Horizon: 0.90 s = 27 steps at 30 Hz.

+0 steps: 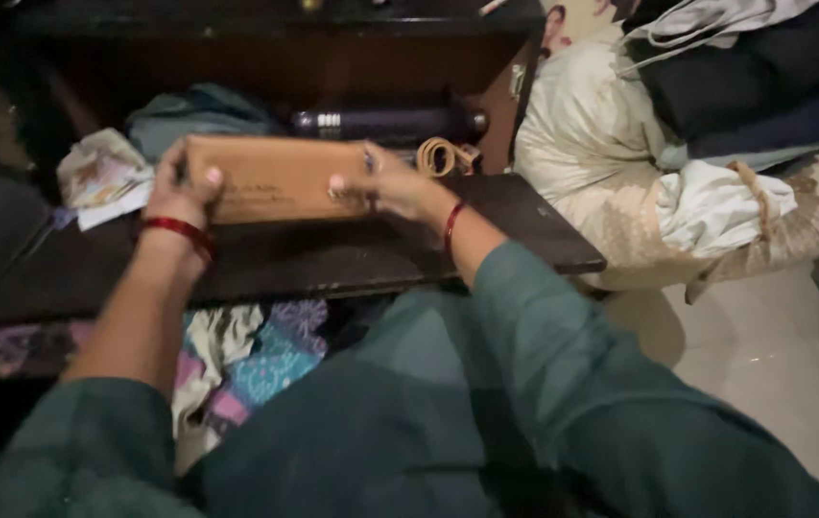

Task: The person sorts through a pile of clothes and miscellaneous items on a bed, picking up and placing items into a wooden chest. The person handles various garments, a water bottle, a belt, and a small box, moving them from the bed into the chest.

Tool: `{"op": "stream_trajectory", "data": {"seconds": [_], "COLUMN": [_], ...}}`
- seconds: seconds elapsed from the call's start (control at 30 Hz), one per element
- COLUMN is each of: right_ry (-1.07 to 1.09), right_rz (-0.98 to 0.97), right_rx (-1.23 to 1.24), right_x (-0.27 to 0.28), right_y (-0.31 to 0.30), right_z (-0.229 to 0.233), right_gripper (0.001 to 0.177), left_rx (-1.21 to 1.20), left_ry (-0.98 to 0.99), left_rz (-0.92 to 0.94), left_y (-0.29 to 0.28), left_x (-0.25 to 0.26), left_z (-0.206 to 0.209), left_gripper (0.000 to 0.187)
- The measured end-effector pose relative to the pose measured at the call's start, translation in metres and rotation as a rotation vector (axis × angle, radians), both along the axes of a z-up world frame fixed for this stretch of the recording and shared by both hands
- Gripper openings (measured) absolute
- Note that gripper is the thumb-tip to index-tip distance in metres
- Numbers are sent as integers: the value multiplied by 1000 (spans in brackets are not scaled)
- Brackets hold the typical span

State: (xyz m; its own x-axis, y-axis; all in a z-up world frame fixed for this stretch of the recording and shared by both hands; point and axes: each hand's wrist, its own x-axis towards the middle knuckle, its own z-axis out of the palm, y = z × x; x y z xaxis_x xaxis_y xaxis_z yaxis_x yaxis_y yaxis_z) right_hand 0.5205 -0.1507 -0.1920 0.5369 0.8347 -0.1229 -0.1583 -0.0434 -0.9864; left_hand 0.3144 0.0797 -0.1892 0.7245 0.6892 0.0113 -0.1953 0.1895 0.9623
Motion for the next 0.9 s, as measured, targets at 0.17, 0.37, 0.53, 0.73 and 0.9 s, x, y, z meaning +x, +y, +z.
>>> {"op": "stream_trajectory", "data": {"seconds": [0.17,0.37,0.53,0.73,0.9], "right_ry": [115,218,142,125,-35], "right_rz": [-104,-232,-351,-594,-659], "right_rx": [147,169,250,311,139], "right_x": [44,103,136,177,218], "right_y": [-23,-49,-38,-16,-4], "right_z": [-57,-110,-144,-169,-196], "right_gripper": [79,75,68,59,57], "left_rx": [21,232,439,902,940], "left_ry": [81,228,345,667,684], "left_rz": [-35,-70,-85,-129,-172], "left_y": [-32,-42,-43,-27,-16], "left_x": [70,124,151,176,193], "left_z": [-35,-93,-130,-149,-166], "left_gripper": [61,63,65,52,49]}}
